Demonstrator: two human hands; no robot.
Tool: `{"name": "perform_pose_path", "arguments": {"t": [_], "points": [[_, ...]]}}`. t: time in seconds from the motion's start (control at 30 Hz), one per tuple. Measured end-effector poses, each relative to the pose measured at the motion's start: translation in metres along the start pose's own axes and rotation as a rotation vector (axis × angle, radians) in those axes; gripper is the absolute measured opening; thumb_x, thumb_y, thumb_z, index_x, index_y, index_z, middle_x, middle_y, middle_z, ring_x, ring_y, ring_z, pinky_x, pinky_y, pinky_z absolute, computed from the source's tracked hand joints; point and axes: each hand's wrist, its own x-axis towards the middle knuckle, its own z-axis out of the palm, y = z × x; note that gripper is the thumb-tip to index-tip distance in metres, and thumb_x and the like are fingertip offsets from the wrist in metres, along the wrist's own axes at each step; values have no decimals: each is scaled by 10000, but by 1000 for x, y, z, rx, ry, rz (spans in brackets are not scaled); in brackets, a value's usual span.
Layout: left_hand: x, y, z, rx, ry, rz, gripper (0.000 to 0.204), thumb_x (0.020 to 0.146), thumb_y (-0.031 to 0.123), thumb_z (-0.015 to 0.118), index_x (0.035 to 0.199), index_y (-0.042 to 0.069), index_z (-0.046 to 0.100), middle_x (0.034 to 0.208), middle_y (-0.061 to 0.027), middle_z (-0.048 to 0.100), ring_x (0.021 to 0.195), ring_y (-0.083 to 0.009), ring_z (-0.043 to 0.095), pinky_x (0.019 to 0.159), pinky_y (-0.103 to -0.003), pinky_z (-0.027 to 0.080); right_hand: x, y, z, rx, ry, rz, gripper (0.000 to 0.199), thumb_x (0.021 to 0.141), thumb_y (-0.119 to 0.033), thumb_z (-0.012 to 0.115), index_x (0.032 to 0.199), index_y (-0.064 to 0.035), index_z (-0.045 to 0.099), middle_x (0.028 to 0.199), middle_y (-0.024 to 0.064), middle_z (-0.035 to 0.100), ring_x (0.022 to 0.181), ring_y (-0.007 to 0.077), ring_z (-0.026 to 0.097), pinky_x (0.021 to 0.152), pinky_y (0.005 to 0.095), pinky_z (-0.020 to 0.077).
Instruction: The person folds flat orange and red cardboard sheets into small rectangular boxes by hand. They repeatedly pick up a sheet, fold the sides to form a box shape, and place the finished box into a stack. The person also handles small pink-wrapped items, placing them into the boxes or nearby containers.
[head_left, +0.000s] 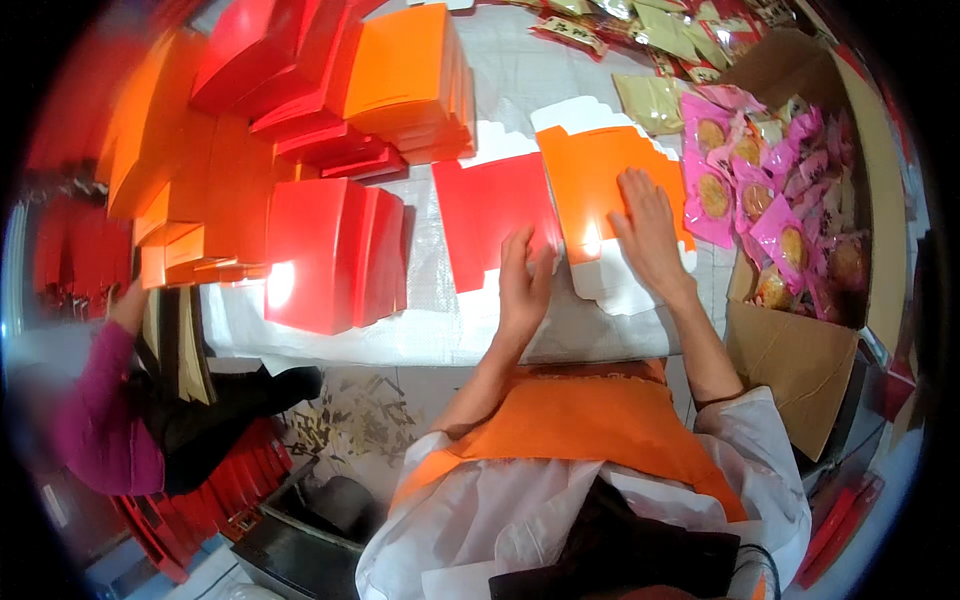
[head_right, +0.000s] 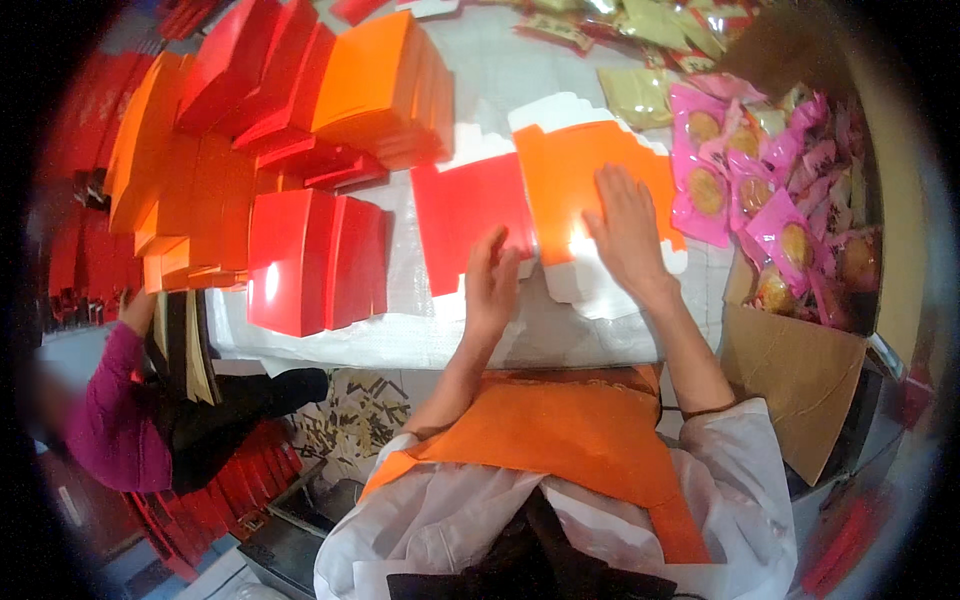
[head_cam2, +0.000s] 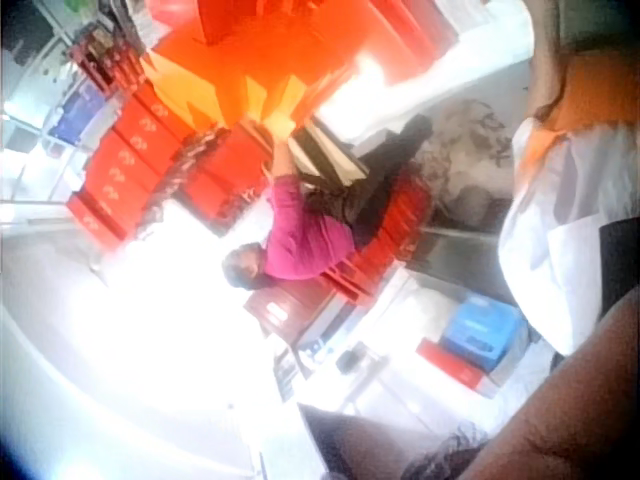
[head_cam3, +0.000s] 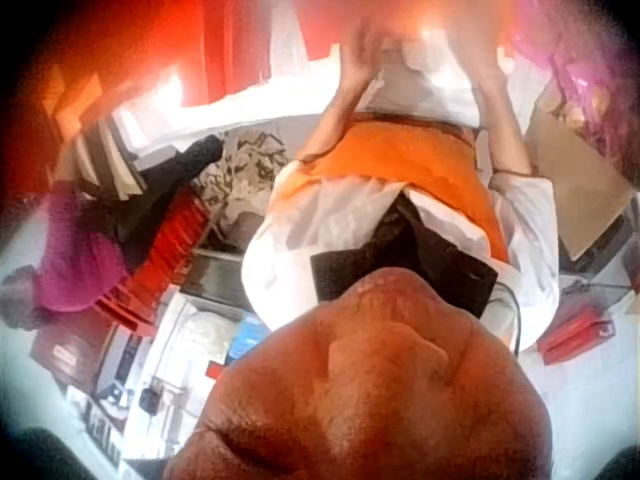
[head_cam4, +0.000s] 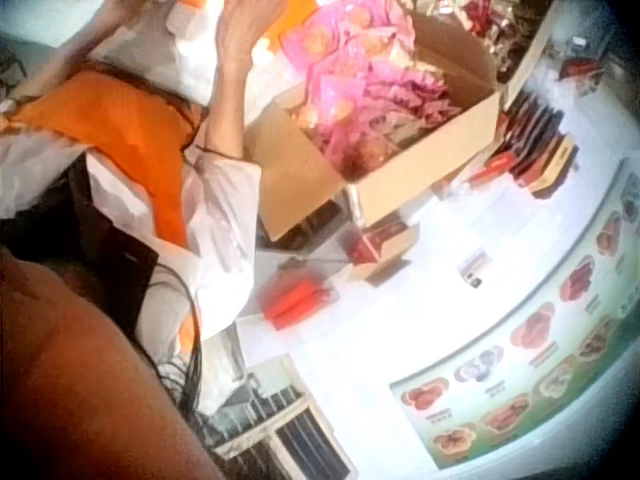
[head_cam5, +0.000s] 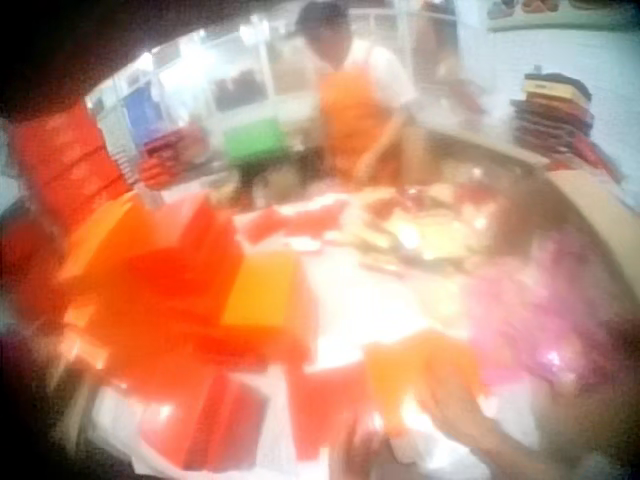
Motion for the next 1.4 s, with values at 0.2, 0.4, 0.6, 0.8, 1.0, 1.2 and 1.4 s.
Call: {"name": "perform_pose_path", "arguments": {"t": [0.2,0.4,0.6,0.8,1.0,1.2,1.4], "points": [[43,20,41,75,-246,-54,549,841,189,482,1231,-133,268,1242,-293,335,1160,-396,327,987,-446,260,-15,1,9,-242,12,-78,585,816,-290,544,1294,-25,337,1364,137,308,1276,239,273,1021,507,155],[32,24,61,30,-8,86,508,843,130,466,1255,-94,270,1251,-249,335,1140,-335,371,955,-410,316,-18,2,4,-146,41,-160,559,801,-245,572,1282,-54,362,1345,119,343,1257,253,306,1013,509,175],[54,52,41,-645,-48,-393,361,869,72,462,1204,-24,366,1068,-119,517,934,-194,536,783,-308,465,-26,8,-11,134,74,-368,411,790,-160,572,1174,-48,475,1221,121,468,1159,289,416,970,445,291],[44,81,30,-962,72,-292,474,930,394,333,1202,8,373,1130,-114,504,991,-216,534,820,-356,473,-70,-18,-40,1260,4,436,272,901,-214,462,1065,-6,523,1053,100,563,942,224,546,825,330,438],[18,80,30,-768,12,-286,486,928,413,338,1165,-6,406,1122,-94,502,977,-185,517,831,-306,430,-67,-20,-35,2224,-78,629,336,921,-259,421,1149,-15,459,1103,72,536,1008,194,523,863,331,421],[2,64,38,-559,66,-308,417,927,365,357,1147,14,404,1005,-56,516,873,-144,497,783,-281,416,-66,-62,-29,1997,4,471,357,911,-231,446,1226,-72,398,1155,50,493,1097,167,448,908,325,370],[-14,73,41,-377,18,-146,368,900,258,455,1171,25,366,954,-67,521,825,-134,501,718,-272,428,-64,-64,-17,1407,-102,390,298,861,-138,535,1140,-52,471,973,37,539,857,119,501,719,265,419]]}}
